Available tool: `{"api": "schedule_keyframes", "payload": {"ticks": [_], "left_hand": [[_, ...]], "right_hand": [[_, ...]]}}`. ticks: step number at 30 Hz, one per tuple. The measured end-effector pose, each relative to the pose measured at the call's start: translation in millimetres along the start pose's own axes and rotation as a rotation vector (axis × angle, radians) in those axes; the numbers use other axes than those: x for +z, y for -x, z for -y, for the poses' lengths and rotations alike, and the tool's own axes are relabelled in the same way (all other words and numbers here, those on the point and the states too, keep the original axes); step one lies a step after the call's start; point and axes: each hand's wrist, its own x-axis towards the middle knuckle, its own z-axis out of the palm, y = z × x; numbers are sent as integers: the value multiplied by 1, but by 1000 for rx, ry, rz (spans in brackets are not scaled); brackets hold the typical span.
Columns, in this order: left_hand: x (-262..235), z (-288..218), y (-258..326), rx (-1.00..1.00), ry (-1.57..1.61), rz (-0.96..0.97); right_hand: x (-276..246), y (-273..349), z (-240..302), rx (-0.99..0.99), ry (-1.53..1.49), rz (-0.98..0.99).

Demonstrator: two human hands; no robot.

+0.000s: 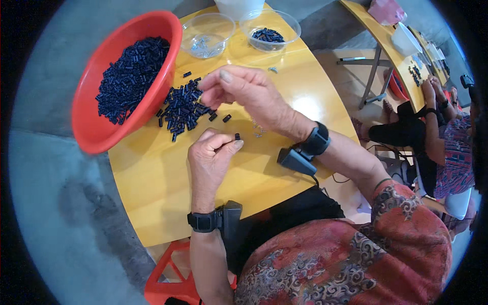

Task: The person picks up a blue plastic piece and a small metal piece, joins them together by hand, and places the assembled unit on the table, repeating the process.

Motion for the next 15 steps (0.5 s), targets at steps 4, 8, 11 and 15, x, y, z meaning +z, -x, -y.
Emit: {"api": "schedule_keyframes", "payload": {"ticks": [4,8,11,15], "left_hand": [[-4,-5,3,-96,99,35],[-6,-9,5,-202,224,54],[-8,-16,9,-329,301,52],[-5,-21,12,-384,336,47]], "right_hand": [[-18,24,12,63,247,87],[-27,42,9,-40,545,211],[-24,48,15,-60,698,302],[-13,57,22,12,715,326]]}}
